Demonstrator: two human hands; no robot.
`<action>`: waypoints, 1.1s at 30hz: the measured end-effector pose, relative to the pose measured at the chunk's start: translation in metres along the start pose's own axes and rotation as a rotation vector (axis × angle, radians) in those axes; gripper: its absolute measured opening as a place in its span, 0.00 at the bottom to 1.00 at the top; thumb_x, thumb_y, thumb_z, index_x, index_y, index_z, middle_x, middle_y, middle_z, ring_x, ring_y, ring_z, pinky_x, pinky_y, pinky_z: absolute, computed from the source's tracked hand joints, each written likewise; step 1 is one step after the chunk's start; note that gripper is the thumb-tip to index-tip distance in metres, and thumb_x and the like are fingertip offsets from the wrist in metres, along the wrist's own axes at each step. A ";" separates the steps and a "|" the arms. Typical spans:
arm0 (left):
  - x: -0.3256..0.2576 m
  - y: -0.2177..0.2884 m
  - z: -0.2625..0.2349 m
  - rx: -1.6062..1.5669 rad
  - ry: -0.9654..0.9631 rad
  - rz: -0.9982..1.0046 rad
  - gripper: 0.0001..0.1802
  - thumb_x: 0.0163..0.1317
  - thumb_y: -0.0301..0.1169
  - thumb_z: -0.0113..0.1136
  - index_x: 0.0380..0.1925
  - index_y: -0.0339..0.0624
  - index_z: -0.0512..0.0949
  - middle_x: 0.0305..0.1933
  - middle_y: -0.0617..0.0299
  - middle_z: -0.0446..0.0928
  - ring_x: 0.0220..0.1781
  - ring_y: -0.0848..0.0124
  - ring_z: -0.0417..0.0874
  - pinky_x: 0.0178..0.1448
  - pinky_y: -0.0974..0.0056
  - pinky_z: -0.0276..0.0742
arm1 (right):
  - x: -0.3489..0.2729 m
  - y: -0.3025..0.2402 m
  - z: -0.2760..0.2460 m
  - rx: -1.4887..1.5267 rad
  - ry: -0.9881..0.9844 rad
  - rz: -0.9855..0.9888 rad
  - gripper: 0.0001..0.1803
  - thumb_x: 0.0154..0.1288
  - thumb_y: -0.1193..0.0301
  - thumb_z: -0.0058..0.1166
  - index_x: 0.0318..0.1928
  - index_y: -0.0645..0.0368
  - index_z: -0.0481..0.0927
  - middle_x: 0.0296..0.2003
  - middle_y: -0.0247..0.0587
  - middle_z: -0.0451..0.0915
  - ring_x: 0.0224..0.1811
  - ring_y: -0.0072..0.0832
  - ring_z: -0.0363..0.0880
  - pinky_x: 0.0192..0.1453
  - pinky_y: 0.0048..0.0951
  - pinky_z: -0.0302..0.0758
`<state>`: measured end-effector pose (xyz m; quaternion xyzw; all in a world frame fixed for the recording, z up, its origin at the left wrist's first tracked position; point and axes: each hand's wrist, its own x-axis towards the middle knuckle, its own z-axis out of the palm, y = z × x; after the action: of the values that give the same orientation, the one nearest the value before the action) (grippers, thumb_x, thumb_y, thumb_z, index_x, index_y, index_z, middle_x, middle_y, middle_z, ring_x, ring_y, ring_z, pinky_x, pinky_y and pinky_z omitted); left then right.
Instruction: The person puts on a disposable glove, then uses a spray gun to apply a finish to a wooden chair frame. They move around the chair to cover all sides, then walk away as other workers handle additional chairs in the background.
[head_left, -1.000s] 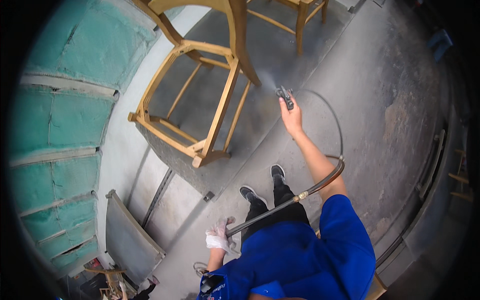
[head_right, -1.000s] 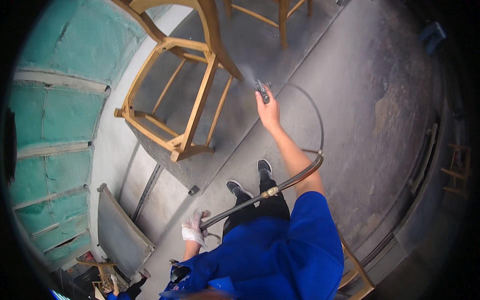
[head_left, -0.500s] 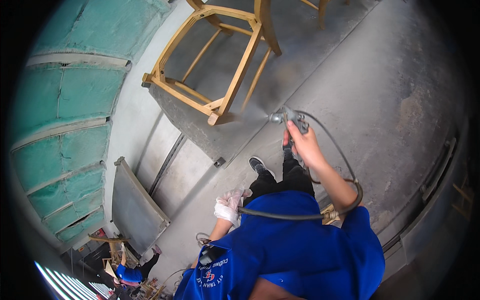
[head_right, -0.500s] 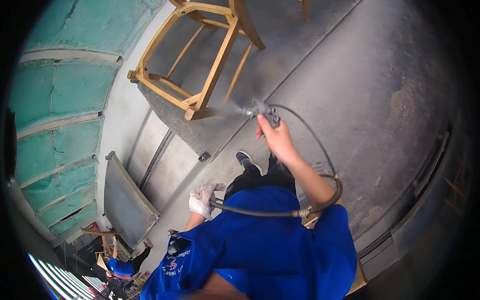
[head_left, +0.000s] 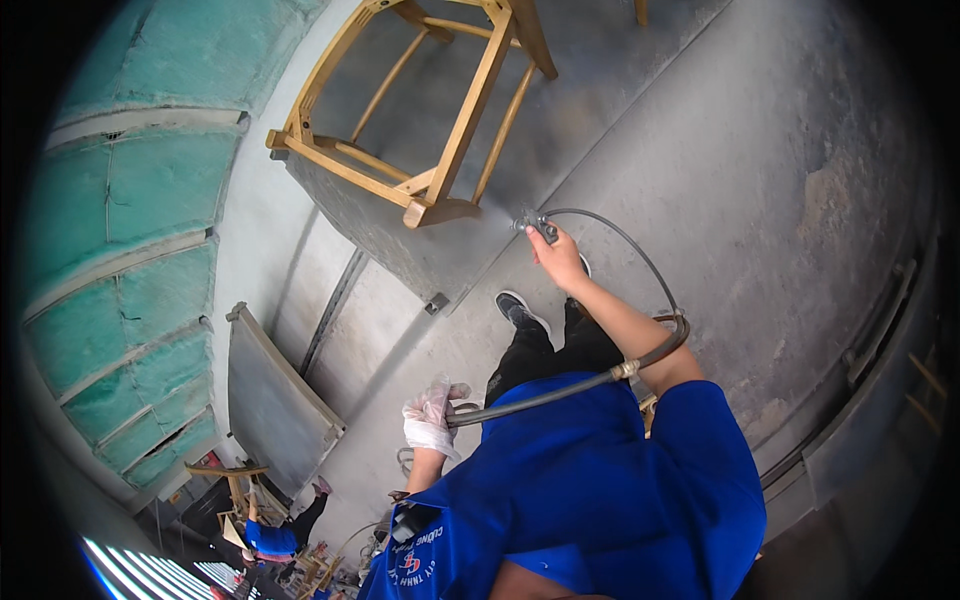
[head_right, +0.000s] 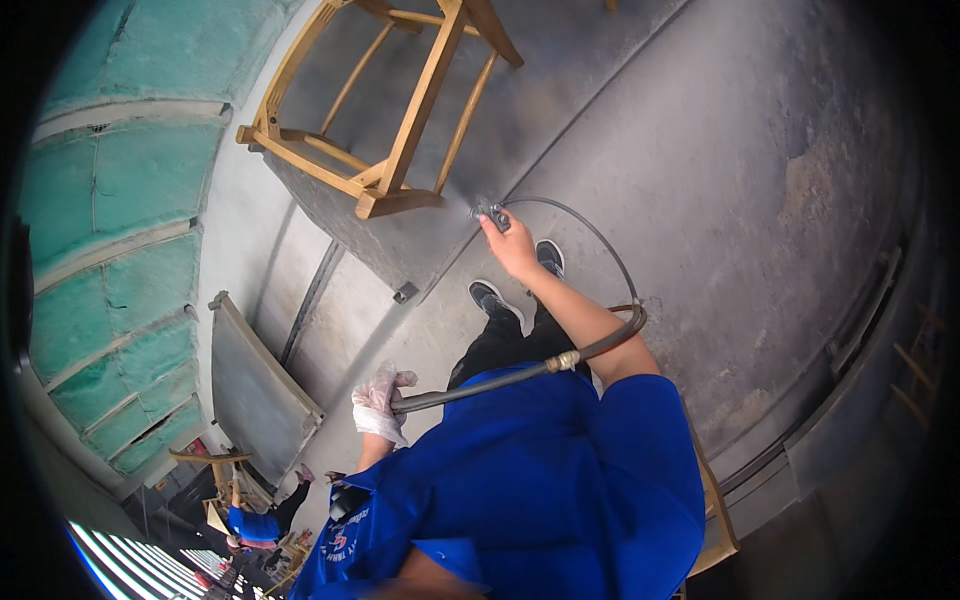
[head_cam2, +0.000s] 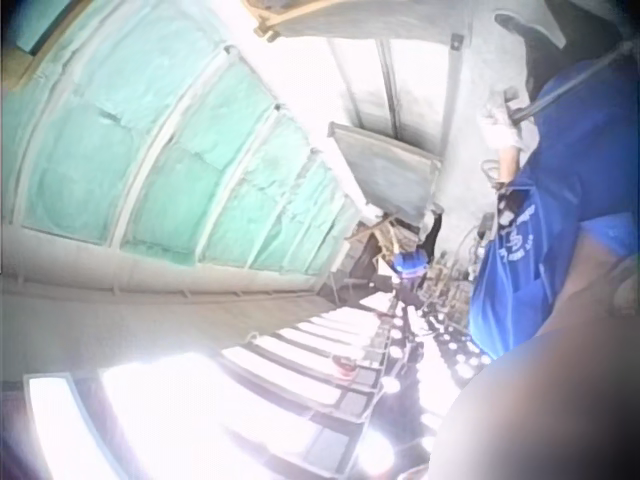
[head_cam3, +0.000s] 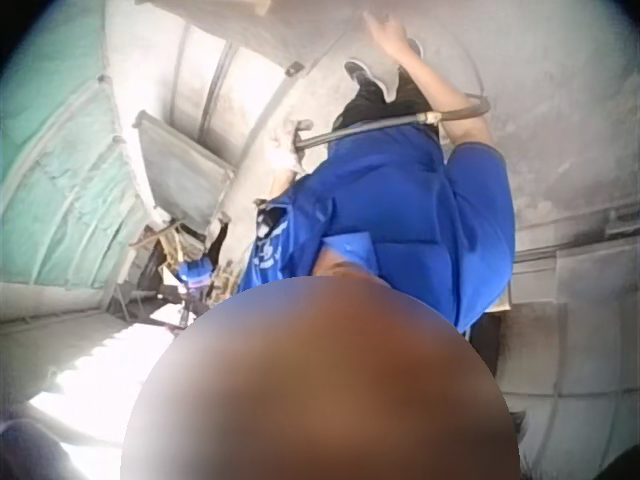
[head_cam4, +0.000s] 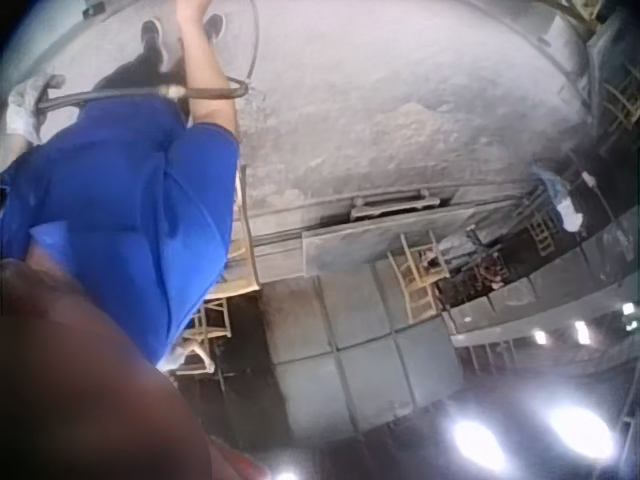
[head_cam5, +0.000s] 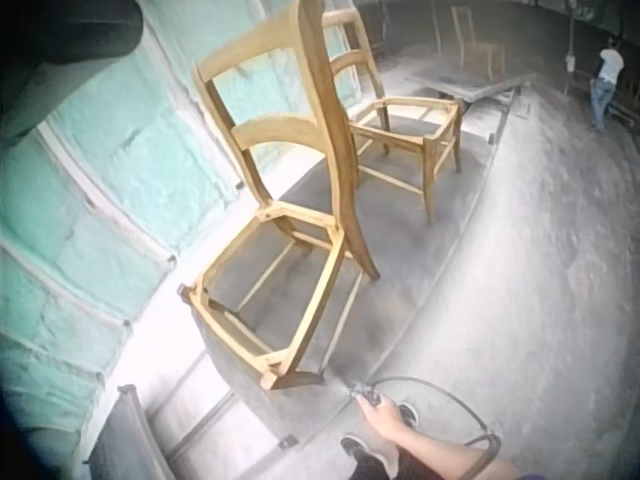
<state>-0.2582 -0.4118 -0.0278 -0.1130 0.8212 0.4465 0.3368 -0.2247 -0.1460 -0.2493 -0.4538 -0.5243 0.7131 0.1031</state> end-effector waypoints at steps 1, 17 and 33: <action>0.001 -0.001 -0.001 -0.022 -0.006 -0.025 0.25 0.69 0.48 0.62 0.24 0.35 0.87 0.09 0.70 0.64 0.10 0.79 0.59 0.17 0.68 0.52 | 0.002 0.000 -0.003 -0.039 -0.007 0.009 0.19 0.73 0.57 0.57 0.51 0.60 0.81 0.26 0.32 0.79 0.24 0.19 0.77 0.32 0.26 0.74; 0.031 -0.017 -0.013 0.155 -0.304 -0.240 0.23 0.67 0.52 0.63 0.38 0.42 0.89 0.18 0.62 0.79 0.20 0.75 0.75 0.28 0.66 0.72 | -0.001 -0.222 -0.064 -0.178 0.217 -0.517 0.27 0.71 0.62 0.62 0.65 0.60 0.76 0.32 0.28 0.82 0.31 0.14 0.76 0.36 0.23 0.75; 0.429 0.281 -0.109 1.016 -0.022 0.805 0.31 0.66 0.32 0.51 0.71 0.59 0.68 0.59 0.44 0.80 0.62 0.47 0.80 0.65 0.51 0.75 | -0.130 -0.202 -0.016 -0.233 0.690 -0.316 0.17 0.79 0.55 0.47 0.43 0.56 0.77 0.28 0.29 0.78 0.27 0.13 0.74 0.23 0.18 0.65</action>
<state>-0.7649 -0.2882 -0.0828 0.3816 0.9049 0.0945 0.1630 -0.2054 -0.1297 -0.0095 -0.5893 -0.5996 0.4297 0.3295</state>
